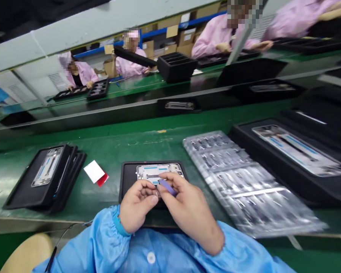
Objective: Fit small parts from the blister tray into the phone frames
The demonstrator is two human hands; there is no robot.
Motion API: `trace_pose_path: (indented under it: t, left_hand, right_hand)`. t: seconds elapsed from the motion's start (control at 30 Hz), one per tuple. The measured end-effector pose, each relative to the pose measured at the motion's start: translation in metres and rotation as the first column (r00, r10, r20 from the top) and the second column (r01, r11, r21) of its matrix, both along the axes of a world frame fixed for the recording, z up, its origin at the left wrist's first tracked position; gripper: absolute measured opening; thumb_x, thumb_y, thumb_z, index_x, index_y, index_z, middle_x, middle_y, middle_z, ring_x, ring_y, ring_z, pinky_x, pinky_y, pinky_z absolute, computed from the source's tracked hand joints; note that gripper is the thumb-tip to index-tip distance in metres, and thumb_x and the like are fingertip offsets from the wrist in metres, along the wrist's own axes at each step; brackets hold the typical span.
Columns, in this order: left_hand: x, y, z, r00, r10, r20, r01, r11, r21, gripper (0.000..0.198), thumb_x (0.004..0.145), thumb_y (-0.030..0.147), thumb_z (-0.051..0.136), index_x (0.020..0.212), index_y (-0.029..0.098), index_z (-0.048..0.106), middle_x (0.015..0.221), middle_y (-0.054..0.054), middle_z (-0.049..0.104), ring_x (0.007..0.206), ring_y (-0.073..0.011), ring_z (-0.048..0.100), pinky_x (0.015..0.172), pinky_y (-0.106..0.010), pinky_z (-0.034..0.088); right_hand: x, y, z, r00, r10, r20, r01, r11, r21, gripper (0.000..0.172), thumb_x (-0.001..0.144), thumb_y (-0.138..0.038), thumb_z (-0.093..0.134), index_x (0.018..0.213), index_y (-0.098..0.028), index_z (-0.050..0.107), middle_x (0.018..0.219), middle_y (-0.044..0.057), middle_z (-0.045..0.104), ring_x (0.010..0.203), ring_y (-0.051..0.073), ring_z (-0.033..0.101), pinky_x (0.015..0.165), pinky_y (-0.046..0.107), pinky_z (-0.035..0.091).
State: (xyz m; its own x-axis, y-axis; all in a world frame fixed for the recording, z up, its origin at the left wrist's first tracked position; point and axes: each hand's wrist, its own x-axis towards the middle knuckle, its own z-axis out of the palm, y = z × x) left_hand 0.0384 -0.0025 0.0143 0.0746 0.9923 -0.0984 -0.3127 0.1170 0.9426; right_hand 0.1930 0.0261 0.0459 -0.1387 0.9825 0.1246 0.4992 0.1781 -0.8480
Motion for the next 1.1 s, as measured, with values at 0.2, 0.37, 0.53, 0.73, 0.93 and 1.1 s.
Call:
trace_pose_path:
  t: [0.2,0.37,0.53,0.73,0.93,1.1]
  left_hand:
    - [-0.017,0.001,-0.012,0.984,0.065,0.166,-0.05,0.994,-0.093,0.038,0.071,0.04,0.086,0.088,0.016,0.061,0.065,0.003,0.061,0.063,-0.0087,0.055,0.064,-0.022,0.041]
    - [-0.022,0.002,-0.018,0.979,-0.022,0.203,0.044,0.993,-0.108,0.037,0.073,0.04,0.084,0.09,0.015,0.062,0.068,0.0,0.066,0.062,-0.0093,0.058,0.061,-0.022,0.04]
    - [-0.021,0.003,-0.013,0.988,-0.124,0.097,0.132,0.987,-0.088,0.035,0.078,0.042,0.08,0.092,0.015,0.063,0.063,0.004,0.057,0.058,-0.0063,0.049,0.061,-0.021,0.036]
    - [-0.021,0.011,0.001,0.945,-0.149,-0.292,0.169,0.984,0.046,0.023,0.093,0.04,0.06,0.101,0.019,0.064,0.075,-0.001,0.061,0.069,-0.0126,0.055,0.068,-0.027,0.044]
    - [-0.039,0.048,-0.01,0.386,0.2,-0.901,0.228,0.925,0.303,0.054,0.075,0.038,0.079,0.123,0.025,0.06,0.135,-0.013,0.058,0.136,-0.0379,0.036,0.109,-0.06,0.028]
    - [-0.06,0.045,-0.023,0.208,0.054,-0.977,0.464,0.873,0.148,0.062,0.068,0.034,0.083,0.125,0.029,0.058,0.143,-0.01,0.054,0.131,-0.0367,0.042,0.102,-0.059,0.027]
  right_hand:
    - [-0.019,-0.005,-0.009,0.998,0.035,0.043,-0.042,0.981,0.187,0.02,0.09,-0.031,0.06,0.11,-0.025,0.062,0.074,0.0,0.069,0.058,0.017,0.065,0.06,0.029,0.055]
    - [0.008,0.001,-0.005,0.923,0.268,0.276,-0.382,0.726,0.572,0.032,0.087,-0.024,0.067,0.119,-0.024,0.065,0.112,0.011,0.069,0.092,0.021,0.07,0.076,0.031,0.058]
    - [0.028,0.007,0.005,0.753,0.334,0.566,-0.644,0.552,0.53,0.033,0.092,-0.014,0.052,0.118,-0.025,0.069,0.117,0.007,0.071,0.097,0.018,0.069,0.08,0.03,0.057]
    - [0.03,0.008,0.008,0.731,0.351,0.585,-0.67,0.531,0.519,0.033,0.092,-0.012,0.048,0.115,-0.022,0.069,0.114,0.009,0.073,0.087,0.018,0.07,0.077,0.033,0.058]
    - [0.041,0.015,0.007,0.794,0.197,0.575,-0.566,0.586,0.58,0.018,0.09,-0.015,0.059,0.105,-0.021,0.068,0.112,0.01,0.073,0.096,0.022,0.071,0.079,0.036,0.059]
    - [0.053,0.023,0.009,0.783,0.215,0.584,-0.555,0.664,0.501,0.012,0.093,-0.019,0.055,0.101,-0.019,0.064,0.114,0.012,0.07,0.094,0.023,0.07,0.073,0.034,0.058]
